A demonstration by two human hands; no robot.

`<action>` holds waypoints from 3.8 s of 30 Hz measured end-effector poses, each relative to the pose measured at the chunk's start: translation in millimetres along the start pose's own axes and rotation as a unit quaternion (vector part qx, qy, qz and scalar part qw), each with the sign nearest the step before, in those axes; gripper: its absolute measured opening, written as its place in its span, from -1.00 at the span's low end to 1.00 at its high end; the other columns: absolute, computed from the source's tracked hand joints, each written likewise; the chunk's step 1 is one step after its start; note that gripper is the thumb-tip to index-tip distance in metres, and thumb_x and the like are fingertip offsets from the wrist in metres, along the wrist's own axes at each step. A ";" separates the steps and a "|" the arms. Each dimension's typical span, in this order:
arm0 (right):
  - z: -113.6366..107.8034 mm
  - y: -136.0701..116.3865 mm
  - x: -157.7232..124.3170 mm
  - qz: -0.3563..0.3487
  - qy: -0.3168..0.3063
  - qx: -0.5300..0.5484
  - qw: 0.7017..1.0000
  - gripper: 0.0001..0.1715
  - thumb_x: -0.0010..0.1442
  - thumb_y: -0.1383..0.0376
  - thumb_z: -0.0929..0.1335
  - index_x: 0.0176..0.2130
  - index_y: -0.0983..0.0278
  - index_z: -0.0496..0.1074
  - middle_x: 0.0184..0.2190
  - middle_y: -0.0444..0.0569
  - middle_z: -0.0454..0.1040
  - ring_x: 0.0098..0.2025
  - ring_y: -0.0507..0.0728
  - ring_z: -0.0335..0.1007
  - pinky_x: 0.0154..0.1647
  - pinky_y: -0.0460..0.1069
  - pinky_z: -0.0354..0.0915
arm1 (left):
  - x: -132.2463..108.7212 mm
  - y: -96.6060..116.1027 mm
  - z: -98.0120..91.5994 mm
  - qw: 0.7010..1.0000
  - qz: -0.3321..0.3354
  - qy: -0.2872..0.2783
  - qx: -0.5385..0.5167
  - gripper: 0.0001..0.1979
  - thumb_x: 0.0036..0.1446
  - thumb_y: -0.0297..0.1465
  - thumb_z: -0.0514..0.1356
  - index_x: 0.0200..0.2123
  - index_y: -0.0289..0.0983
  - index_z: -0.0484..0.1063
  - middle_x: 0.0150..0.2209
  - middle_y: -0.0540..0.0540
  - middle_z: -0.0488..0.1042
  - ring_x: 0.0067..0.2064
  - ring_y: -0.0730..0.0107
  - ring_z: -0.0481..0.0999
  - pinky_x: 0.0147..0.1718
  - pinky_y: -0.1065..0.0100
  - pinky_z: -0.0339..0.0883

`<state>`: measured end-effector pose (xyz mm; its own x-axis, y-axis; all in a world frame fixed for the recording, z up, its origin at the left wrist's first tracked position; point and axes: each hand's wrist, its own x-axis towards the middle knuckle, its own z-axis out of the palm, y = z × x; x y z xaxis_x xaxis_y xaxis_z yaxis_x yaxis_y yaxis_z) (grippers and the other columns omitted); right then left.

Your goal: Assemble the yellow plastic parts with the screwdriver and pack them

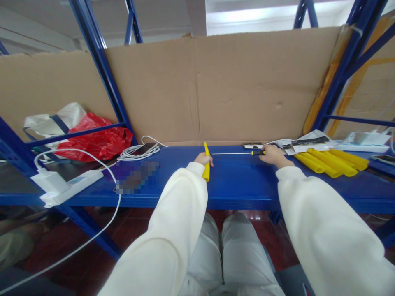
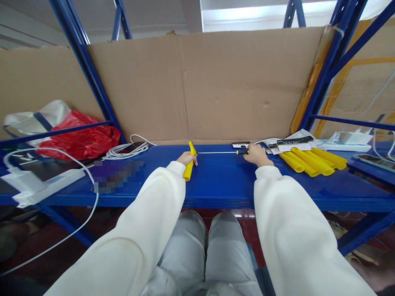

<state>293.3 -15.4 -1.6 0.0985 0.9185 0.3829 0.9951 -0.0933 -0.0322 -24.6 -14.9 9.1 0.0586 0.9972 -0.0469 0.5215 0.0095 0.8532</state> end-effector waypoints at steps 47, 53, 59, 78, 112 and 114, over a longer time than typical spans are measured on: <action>-5.9 -3.3 -4.3 0.042 -0.033 0.013 0.998 -0.53 0.18 0.23 0.47 0.07 0.29 0.47 -0.10 0.24 0.63 -0.04 0.38 0.58 -0.05 0.12 0.39 | 9.6 -7.0 1.0 1.000 0.000 0.014 0.015 -0.72 -0.17 -0.64 0.24 -0.29 -0.34 0.49 -0.53 -0.05 0.54 -0.49 0.32 0.49 -0.43 0.36 0.37; 1.0 0.3 0.9 0.003 0.006 0.016 1.000 -0.59 0.16 0.25 0.42 0.01 0.30 0.54 0.04 0.28 0.58 0.17 0.44 0.45 0.13 0.21 0.35 | 5.7 -4.0 -0.4 1.000 0.004 0.001 0.015 -0.84 -0.14 -0.66 0.23 -0.49 -0.30 0.43 -0.60 -0.03 0.46 -0.51 0.35 0.44 -0.44 0.37 0.35; 2.5 3.0 0.0 0.004 0.008 0.003 1.000 -0.63 0.16 0.24 0.42 -0.01 0.25 0.52 -0.02 0.23 0.60 0.09 0.40 0.49 0.06 0.18 0.36 | 2.1 -1.9 1.0 1.000 0.002 0.010 0.005 -0.82 -0.15 -0.67 0.21 -0.51 -0.29 0.40 -0.60 -0.03 0.46 -0.52 0.36 0.44 -0.45 0.37 0.35; -0.5 2.7 -0.5 0.019 -0.028 0.003 0.999 -0.58 0.18 0.23 0.44 0.04 0.26 0.48 -0.14 0.20 0.64 -0.07 0.35 0.57 -0.05 0.14 0.39 | 1.6 -0.8 1.4 1.000 0.007 0.008 0.011 -0.79 -0.17 -0.68 0.20 -0.67 -0.29 0.38 -0.61 -0.07 0.48 -0.53 0.38 0.42 -0.43 0.38 0.36; -4.5 -1.5 -3.1 0.003 -0.018 -0.008 1.000 -0.59 0.14 0.25 0.42 0.00 0.24 0.55 -0.06 0.19 0.63 0.05 0.38 0.53 0.02 0.16 0.38 | 5.2 -3.4 1.5 1.000 0.009 0.020 0.019 -0.83 -0.22 -0.66 0.22 -0.67 -0.31 0.42 -0.55 -0.13 0.55 -0.48 0.33 0.50 -0.40 0.36 0.41; -5.2 -1.5 -3.1 0.026 -0.036 -0.001 0.999 -0.55 0.17 0.22 0.44 0.05 0.26 0.51 -0.12 0.19 0.64 -0.04 0.35 0.57 -0.05 0.13 0.39 | 4.9 -3.2 1.3 1.000 0.011 0.018 0.021 -0.82 -0.22 -0.66 0.22 -0.68 -0.30 0.41 -0.57 -0.11 0.53 -0.48 0.33 0.49 -0.41 0.36 0.39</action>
<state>291.4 -20.1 2.0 0.1497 0.9379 0.3131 0.9887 -0.1415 -0.0490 -24.9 -10.1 5.5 0.0407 0.9991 -0.0096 0.5552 -0.0146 0.8316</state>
